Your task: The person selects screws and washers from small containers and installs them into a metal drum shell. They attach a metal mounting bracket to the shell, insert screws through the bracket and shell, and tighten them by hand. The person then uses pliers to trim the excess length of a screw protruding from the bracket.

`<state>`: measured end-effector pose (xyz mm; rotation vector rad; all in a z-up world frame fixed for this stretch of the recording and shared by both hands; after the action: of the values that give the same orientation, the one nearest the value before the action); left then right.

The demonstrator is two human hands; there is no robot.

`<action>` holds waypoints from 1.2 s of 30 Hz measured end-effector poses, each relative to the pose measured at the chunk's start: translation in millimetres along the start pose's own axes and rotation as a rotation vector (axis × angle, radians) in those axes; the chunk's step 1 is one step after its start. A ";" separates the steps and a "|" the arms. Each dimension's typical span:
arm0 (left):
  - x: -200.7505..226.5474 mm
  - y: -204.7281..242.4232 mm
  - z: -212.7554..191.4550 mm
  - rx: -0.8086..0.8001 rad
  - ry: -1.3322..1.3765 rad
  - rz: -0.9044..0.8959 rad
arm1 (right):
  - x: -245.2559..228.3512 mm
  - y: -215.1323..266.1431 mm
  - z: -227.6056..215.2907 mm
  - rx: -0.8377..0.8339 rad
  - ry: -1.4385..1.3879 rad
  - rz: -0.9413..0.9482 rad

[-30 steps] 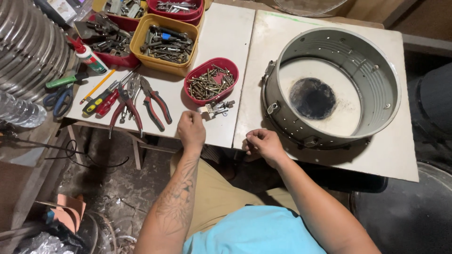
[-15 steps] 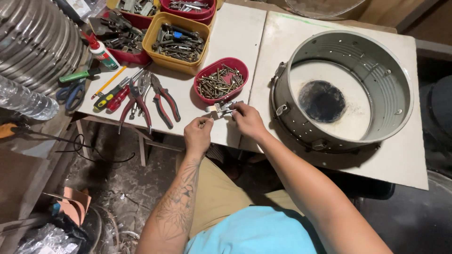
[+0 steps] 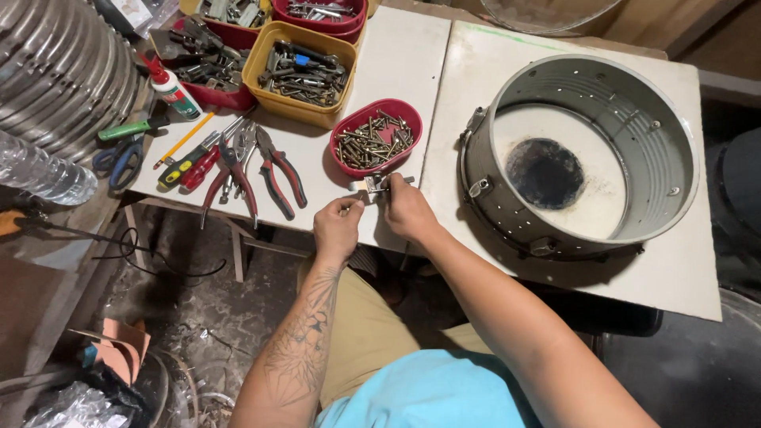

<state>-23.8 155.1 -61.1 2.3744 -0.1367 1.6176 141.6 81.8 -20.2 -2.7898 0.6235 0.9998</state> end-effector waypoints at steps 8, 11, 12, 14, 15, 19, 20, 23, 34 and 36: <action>9.7 9.4 -9.1 0.121 0.072 -0.104 | -9.5 43.2 -9.3 0.032 -0.144 0.086; 16.6 11.4 -8.0 0.128 -0.004 -0.130 | -2.8 53.1 -23.6 0.057 -0.208 0.112; 17.5 10.3 -5.6 0.119 -0.033 -0.135 | 4.7 53.4 -33.1 0.102 -0.220 0.133; 13.6 5.1 1.4 0.115 -0.032 -0.135 | 38.5 34.2 -35.5 0.058 -0.156 0.151; 14.3 0.9 6.2 0.112 -0.027 -0.129 | 55.9 23.5 -37.6 0.021 -0.092 0.165; 0.0 -20.4 43.0 0.067 -0.082 -0.120 | 25.5 15.5 -37.0 -0.114 -0.109 0.116; 3.4 -22.4 50.7 0.038 -0.097 -0.094 | 28.3 16.0 -23.9 -0.157 -0.145 0.114; 25.2 -19.8 52.0 -0.043 -0.231 -0.074 | 38.5 17.1 -4.7 -0.214 -0.223 0.119; 63.4 2.2 68.9 -0.271 -0.366 0.001 | 94.9 43.3 23.2 -0.082 -0.573 0.310; 85.4 19.4 59.0 -0.281 -0.336 -0.016 | 82.9 49.4 8.9 -0.044 -0.984 0.349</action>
<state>56.9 126.6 0.8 2.3906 -0.3808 1.0954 173.8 10.7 -77.7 -1.8313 0.8951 2.1997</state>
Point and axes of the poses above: each hand's wrist, its own y-axis away from the middle knuckle, its own z-axis out of the palm, x = y × z, the point moved 8 cm from there along -y, towards the middle knuckle, and after that the axes turned 2 degrees about x, right-handed, at the moved point
